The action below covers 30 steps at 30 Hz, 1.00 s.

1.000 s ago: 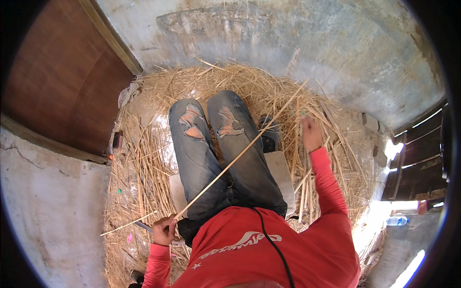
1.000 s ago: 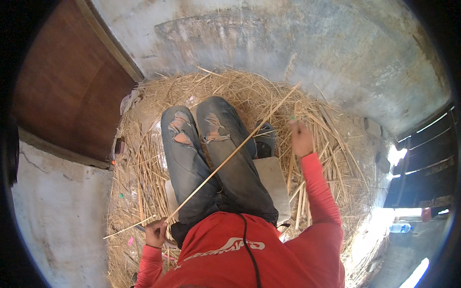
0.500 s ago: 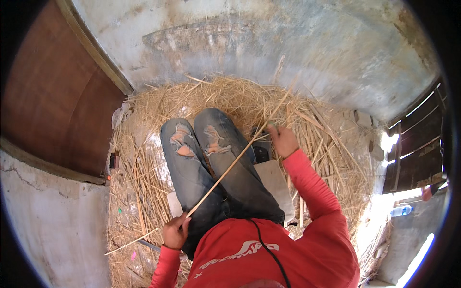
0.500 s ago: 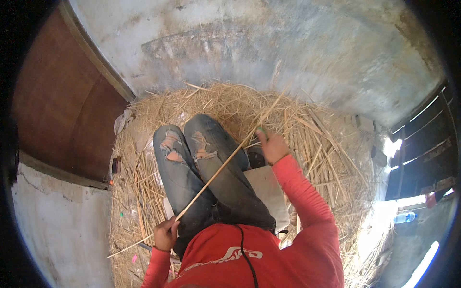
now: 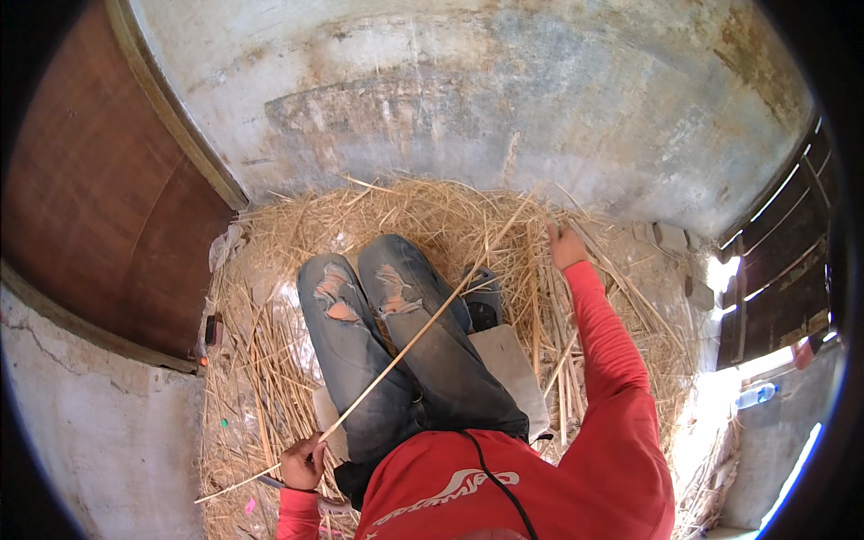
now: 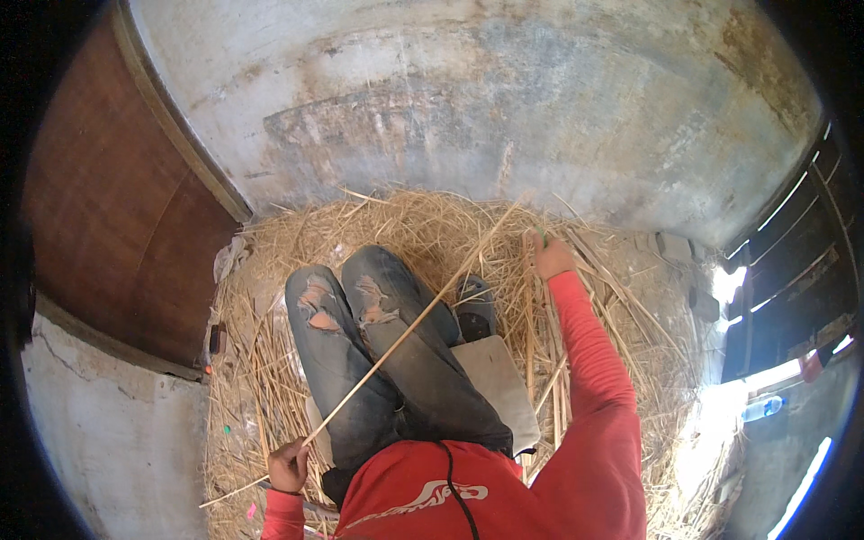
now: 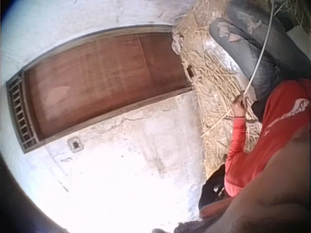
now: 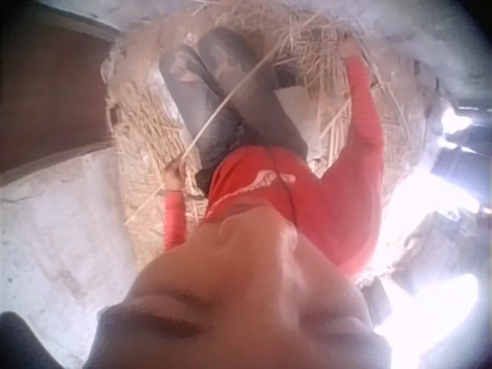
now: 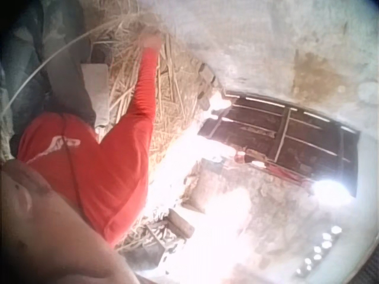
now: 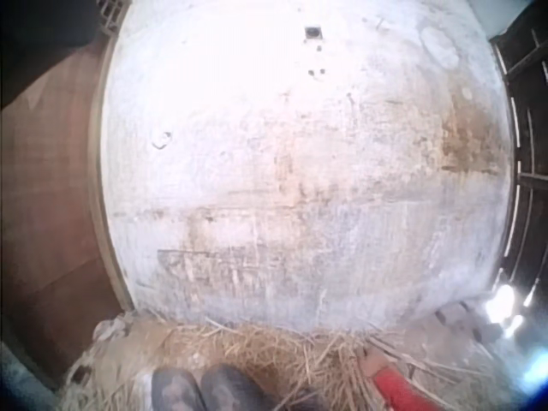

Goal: The person strips thin layers off a long bamboo stick using a small green blade held by hand while sitting on a pile of straw.

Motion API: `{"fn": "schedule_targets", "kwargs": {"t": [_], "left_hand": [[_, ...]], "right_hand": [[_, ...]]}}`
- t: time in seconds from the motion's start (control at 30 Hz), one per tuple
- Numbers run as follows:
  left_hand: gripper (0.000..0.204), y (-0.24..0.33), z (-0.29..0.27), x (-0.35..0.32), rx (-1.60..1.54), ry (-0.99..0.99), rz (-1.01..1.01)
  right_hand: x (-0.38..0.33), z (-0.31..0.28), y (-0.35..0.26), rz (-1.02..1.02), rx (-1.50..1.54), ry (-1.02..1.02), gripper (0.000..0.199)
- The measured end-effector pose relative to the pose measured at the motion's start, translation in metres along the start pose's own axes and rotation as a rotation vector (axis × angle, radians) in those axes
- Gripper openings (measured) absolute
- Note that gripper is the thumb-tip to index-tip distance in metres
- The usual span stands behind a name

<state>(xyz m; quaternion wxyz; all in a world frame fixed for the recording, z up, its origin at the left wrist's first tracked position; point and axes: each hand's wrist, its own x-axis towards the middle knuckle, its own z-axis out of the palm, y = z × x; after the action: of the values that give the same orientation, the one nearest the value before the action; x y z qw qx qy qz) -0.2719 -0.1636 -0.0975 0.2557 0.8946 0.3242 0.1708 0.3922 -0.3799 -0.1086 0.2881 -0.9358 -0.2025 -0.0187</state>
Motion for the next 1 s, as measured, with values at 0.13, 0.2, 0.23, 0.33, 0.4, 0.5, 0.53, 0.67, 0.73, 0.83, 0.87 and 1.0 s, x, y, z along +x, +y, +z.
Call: {"fn": "schedule_targets", "kwargs": {"t": [0.13, 0.2, 0.23, 0.33, 0.4, 0.5, 0.53, 0.67, 0.73, 0.83, 0.87, 1.0], "left_hand": [[0.020, -0.016, 0.001, -0.009, -0.019, 0.028, 0.016], [0.019, -0.014, 0.003, -0.007, 0.003, 0.016, 0.013], [0.019, -0.011, 0.002, -0.007, 0.003, 0.024, 0.011], [0.021, -0.012, 0.004, -0.002, -0.019, 0.037, 0.051], [0.021, -0.018, 0.002, -0.003, 0.053, 0.033, 0.081], [0.021, -0.029, -0.002, -0.007, 0.091, 0.040, 0.089], [0.021, -0.032, -0.004, -0.011, 0.092, 0.042, 0.083], [0.022, -0.046, -0.011, -0.024, 0.098, 0.019, 0.028], [0.023, -0.036, -0.014, -0.024, 0.108, 0.019, -0.008], [0.023, -0.042, -0.003, -0.025, 0.057, 0.064, 0.029], [0.023, -0.041, -0.002, -0.024, 0.052, 0.060, 0.038], [0.023, -0.046, -0.004, -0.017, 0.058, 0.037, 0.073]], "right_hand": [[-0.025, -0.017, -0.025, -0.202, 0.382, 0.103, 0.060], [-0.063, -0.016, -0.055, -0.211, 0.269, 0.076, 0.053], [-0.087, -0.026, -0.083, -0.211, 0.215, -0.013, 0.052], [-0.144, -0.014, -0.112, -0.438, 0.099, -0.205, 0.053], [-0.167, -0.004, -0.130, -0.426, 0.016, -0.352, 0.048], [-0.131, 0.032, -0.099, -0.280, 0.054, -0.221, 0.048], [-0.097, 0.036, -0.076, -0.187, 0.042, -0.148, 0.051], [-0.022, 0.037, -0.003, -0.130, 0.206, 0.158, 0.057], [-0.036, 0.006, -0.021, -0.108, 0.278, 0.040, 0.056], [-0.091, -0.007, -0.070, -0.223, 0.155, -0.022, 0.055], [-0.113, -0.007, -0.087, -0.299, 0.107, -0.049, 0.050], [-0.170, 0.007, -0.132, -0.528, 0.095, -0.254, 0.040]]}}
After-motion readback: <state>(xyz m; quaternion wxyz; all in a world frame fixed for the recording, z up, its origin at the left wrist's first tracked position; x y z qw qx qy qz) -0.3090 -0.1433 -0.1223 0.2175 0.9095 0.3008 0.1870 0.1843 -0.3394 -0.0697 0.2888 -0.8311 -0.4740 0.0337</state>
